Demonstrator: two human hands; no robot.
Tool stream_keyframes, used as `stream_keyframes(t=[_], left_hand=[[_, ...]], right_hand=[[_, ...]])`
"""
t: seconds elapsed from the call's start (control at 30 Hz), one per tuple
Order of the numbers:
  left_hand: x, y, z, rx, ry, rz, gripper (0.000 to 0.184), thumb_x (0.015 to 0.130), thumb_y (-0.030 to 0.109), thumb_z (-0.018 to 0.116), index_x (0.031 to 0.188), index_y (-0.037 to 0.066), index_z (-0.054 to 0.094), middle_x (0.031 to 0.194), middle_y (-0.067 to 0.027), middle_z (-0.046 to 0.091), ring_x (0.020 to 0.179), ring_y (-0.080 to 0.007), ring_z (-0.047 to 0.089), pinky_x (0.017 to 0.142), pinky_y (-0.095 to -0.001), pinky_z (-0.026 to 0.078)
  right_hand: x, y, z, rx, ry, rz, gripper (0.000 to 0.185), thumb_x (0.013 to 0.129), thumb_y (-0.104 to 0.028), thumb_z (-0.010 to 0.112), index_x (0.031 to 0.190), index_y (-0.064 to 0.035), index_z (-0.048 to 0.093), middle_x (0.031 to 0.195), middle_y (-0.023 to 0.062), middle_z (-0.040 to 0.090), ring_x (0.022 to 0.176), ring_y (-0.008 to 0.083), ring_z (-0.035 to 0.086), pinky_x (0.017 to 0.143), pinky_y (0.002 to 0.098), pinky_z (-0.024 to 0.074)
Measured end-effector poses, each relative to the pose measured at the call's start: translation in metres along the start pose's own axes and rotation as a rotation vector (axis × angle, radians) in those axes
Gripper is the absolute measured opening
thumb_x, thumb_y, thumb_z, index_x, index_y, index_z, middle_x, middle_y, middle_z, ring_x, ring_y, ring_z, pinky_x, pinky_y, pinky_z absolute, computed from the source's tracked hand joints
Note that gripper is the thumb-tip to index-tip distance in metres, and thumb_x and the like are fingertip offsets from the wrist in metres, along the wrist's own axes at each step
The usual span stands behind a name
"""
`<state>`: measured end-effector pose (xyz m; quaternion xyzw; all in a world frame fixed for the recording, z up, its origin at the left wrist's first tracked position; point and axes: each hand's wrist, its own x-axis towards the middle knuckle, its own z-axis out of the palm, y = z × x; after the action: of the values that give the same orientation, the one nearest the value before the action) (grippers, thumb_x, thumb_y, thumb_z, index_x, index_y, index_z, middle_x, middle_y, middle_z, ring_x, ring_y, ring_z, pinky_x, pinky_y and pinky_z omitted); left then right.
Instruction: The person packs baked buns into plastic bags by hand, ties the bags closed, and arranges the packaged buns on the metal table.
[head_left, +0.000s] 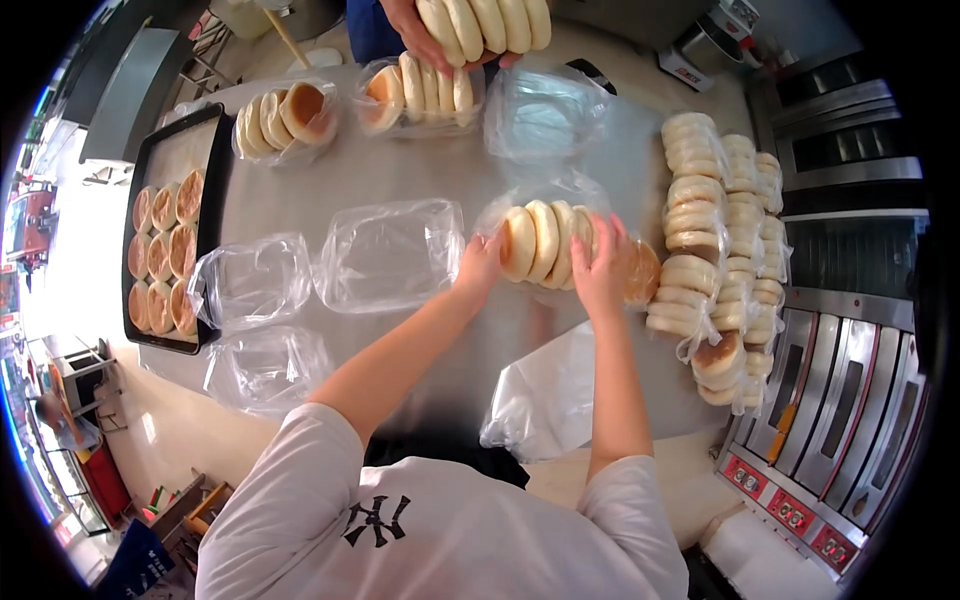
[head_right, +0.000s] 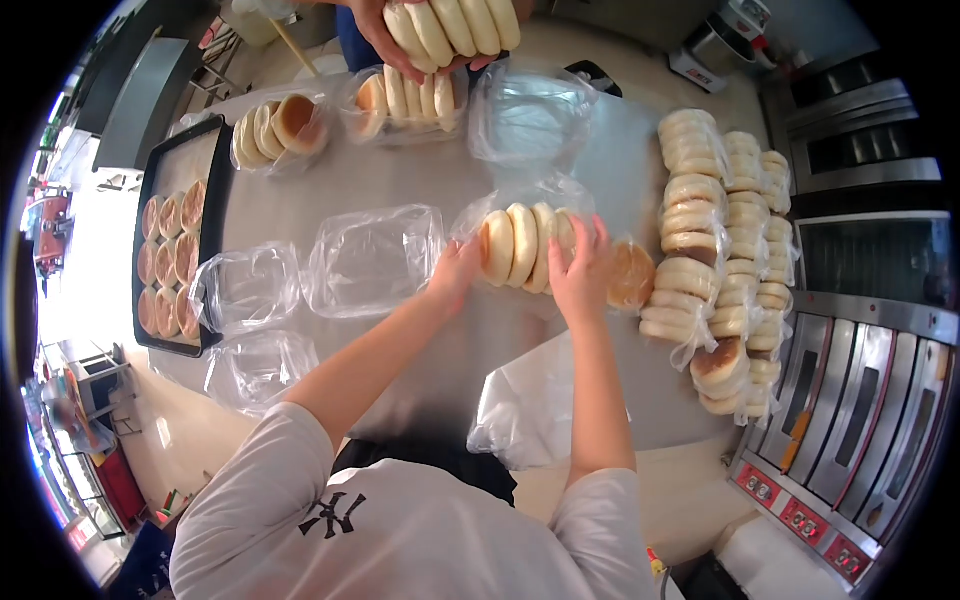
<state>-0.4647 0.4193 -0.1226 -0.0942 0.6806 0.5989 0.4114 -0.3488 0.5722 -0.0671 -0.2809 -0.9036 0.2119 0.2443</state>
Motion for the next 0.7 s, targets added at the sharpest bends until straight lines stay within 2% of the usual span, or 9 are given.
stream_keyframes(t=[0.1, 0.2, 0.27, 0.43, 0.5, 0.53, 0.6, 0.63, 0.7], left_hand=[[-0.002, -0.004, -0.005, -0.064, 0.062, 0.066, 0.061, 0.101, 0.043, 0.05, 0.139, -0.005, 0.043, 0.139, -0.0176, 0.053, 0.133, -0.0238, 0.045, 0.112, -0.038, 0.034], [-0.027, 0.023, -0.013, -0.018, -0.014, 0.038, 0.048, 0.101, 0.04, 0.053, 0.127, 0.0, 0.053, 0.121, -0.011, 0.061, 0.116, -0.0182, 0.053, 0.101, -0.0345, 0.04], [-0.027, 0.021, -0.011, -0.118, 0.035, 0.072, 0.036, 0.1, 0.037, 0.059, 0.114, 0.003, 0.058, 0.105, -0.0053, 0.062, 0.1, -0.0137, 0.054, 0.091, -0.0308, 0.043], [-0.015, 0.012, -0.014, -0.163, 0.029, 0.057, 0.034, 0.098, 0.034, 0.062, 0.11, 0.003, 0.056, 0.103, -0.005, 0.062, 0.096, -0.0146, 0.057, 0.084, -0.0307, 0.046], [-0.009, 0.01, -0.017, -0.159, 0.015, 0.017, 0.035, 0.098, 0.035, 0.062, 0.111, 0.003, 0.056, 0.104, -0.0053, 0.062, 0.095, -0.0155, 0.058, 0.082, -0.0313, 0.047], [-0.009, 0.011, -0.018, -0.125, 0.015, -0.009, 0.034, 0.098, 0.034, 0.062, 0.113, 0.004, 0.056, 0.103, -0.0052, 0.062, 0.093, -0.0153, 0.059, 0.079, -0.0308, 0.048], [-0.01, 0.01, -0.019, -0.091, 0.014, -0.036, 0.033, 0.099, 0.034, 0.061, 0.114, 0.005, 0.056, 0.102, -0.005, 0.062, 0.091, -0.0151, 0.059, 0.076, -0.0302, 0.048], [-0.01, 0.009, -0.018, -0.202, 0.009, -0.031, 0.031, 0.099, 0.033, 0.06, 0.114, 0.005, 0.057, 0.099, -0.0043, 0.062, 0.089, -0.0137, 0.059, 0.074, -0.0288, 0.047], [-0.008, 0.005, -0.019, -0.311, 0.011, -0.024, 0.029, 0.1, 0.032, 0.059, 0.114, 0.006, 0.059, 0.097, -0.0036, 0.062, 0.086, -0.0123, 0.058, 0.072, -0.0273, 0.046]], right_hand=[[0.008, -0.016, -0.006, -0.098, -0.074, -0.222, 0.039, 0.085, -0.019, 0.069, 0.123, -0.0104, 0.061, 0.131, 0.02, 0.056, 0.121, 0.0422, 0.052, 0.101, 0.0513, 0.0426], [0.013, -0.021, 0.002, -0.227, -0.088, -0.412, 0.036, 0.084, -0.013, 0.067, 0.121, -0.0117, 0.063, 0.13, 0.0179, 0.056, 0.12, 0.0379, 0.054, 0.102, 0.0498, 0.0419], [0.013, -0.025, 0.004, -0.228, -0.177, -0.413, 0.037, 0.084, -0.011, 0.065, 0.122, -0.0128, 0.062, 0.13, 0.0177, 0.057, 0.121, 0.0359, 0.054, 0.103, 0.0494, 0.0417], [0.026, -0.048, 0.003, -0.248, -0.399, -0.439, 0.045, 0.084, -0.006, 0.061, 0.127, -0.0169, 0.059, 0.133, 0.0162, 0.055, 0.123, 0.0305, 0.053, 0.103, 0.0476, 0.0414], [0.033, -0.06, -0.003, -0.376, -0.362, -0.687, 0.048, 0.082, -0.007, 0.062, 0.128, -0.0199, 0.058, 0.136, 0.0128, 0.053, 0.124, 0.0286, 0.052, 0.102, 0.0445, 0.0427], [0.036, -0.059, 0.001, -0.377, -0.364, -0.691, 0.048, 0.082, -0.007, 0.062, 0.128, -0.0199, 0.058, 0.136, 0.0128, 0.053, 0.124, 0.0286, 0.052, 0.102, 0.0445, 0.0427], [0.049, -0.056, 0.01, -0.429, -0.53, -0.893, 0.043, 0.084, -0.008, 0.062, 0.125, -0.0218, 0.059, 0.137, 0.0096, 0.051, 0.126, 0.0251, 0.05, 0.101, 0.0401, 0.0435], [0.054, -0.057, 0.012, -0.428, -0.532, -0.895, 0.043, 0.084, -0.008, 0.062, 0.125, -0.0218, 0.059, 0.137, 0.0096, 0.051, 0.126, 0.0251, 0.05, 0.101, 0.0401, 0.0435], [0.067, -0.061, 0.016, -0.547, -0.785, -0.966, 0.033, 0.085, -0.012, 0.061, 0.116, -0.0219, 0.061, 0.132, 0.0065, 0.053, 0.128, 0.0209, 0.047, 0.101, 0.0362, 0.0434]])
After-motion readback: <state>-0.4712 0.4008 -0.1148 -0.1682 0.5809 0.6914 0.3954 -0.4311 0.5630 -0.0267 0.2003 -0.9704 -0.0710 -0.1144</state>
